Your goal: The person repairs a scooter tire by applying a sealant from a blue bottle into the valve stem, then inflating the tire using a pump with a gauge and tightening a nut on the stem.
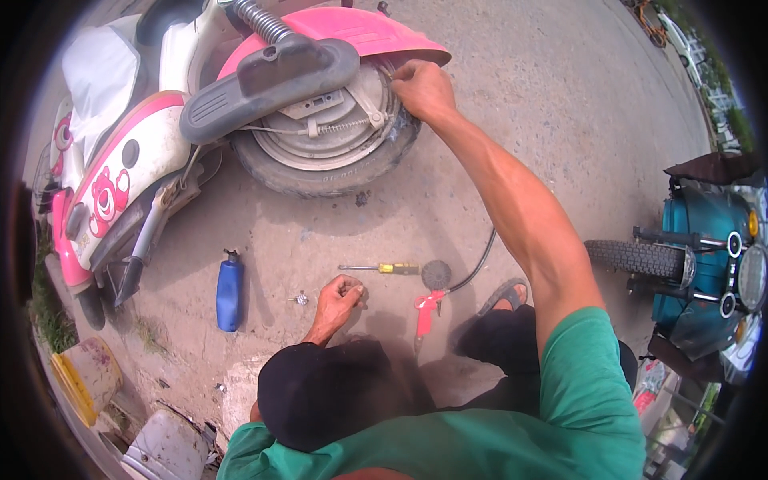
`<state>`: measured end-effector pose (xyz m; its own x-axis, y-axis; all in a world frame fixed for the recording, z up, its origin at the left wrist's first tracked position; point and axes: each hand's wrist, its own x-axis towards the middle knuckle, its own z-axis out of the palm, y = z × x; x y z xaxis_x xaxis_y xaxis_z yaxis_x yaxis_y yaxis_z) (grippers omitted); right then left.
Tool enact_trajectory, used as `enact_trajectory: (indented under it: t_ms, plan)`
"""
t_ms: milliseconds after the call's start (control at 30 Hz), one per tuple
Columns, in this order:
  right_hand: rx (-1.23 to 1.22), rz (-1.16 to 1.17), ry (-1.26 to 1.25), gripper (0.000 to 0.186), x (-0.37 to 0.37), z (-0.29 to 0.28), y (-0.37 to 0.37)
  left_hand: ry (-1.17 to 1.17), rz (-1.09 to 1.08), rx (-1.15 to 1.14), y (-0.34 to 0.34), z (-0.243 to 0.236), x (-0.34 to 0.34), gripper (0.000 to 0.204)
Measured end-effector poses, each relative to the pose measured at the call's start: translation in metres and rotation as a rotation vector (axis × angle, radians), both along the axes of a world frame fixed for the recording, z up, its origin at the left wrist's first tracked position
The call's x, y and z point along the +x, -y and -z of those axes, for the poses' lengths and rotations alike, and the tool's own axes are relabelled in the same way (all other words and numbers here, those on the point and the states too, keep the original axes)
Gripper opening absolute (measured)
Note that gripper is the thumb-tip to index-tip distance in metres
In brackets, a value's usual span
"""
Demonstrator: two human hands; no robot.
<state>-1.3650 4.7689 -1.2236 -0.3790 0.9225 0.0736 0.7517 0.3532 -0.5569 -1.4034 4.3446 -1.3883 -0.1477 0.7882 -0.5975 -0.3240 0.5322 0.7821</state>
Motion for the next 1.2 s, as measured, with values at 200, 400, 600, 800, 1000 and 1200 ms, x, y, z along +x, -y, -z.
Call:
enact_trajectory:
  t_ms: [200,400,600,800,1000,1200]
  plan:
    - [-0.032,0.032,0.007,0.025,-0.005,-0.005,0.002,-0.004,-0.004,0.001,0.003,0.005,-0.001,0.014]
    - [-0.023,0.007,-0.029,0.029,-0.003,-0.005,0.003,-0.025,-0.001,-0.001,0.008,0.012,0.001,0.014]
    - [-0.057,0.035,-0.08,0.027,-0.005,-0.004,0.001,-0.042,0.005,0.001,0.01,0.016,0.003,0.014]
    - [0.025,0.04,0.002,0.037,-0.015,0.009,0.012,-0.165,0.016,0.045,0.035,0.031,0.0,0.015]
    - [-0.036,-0.053,-0.185,0.033,0.039,-0.003,0.024,-0.358,0.039,-0.014,0.054,-0.016,-0.028,0.017]
    - [-0.29,0.028,-0.216,0.024,0.086,-0.002,0.113,-0.843,-0.07,-0.154,0.095,-0.009,-0.077,0.019]
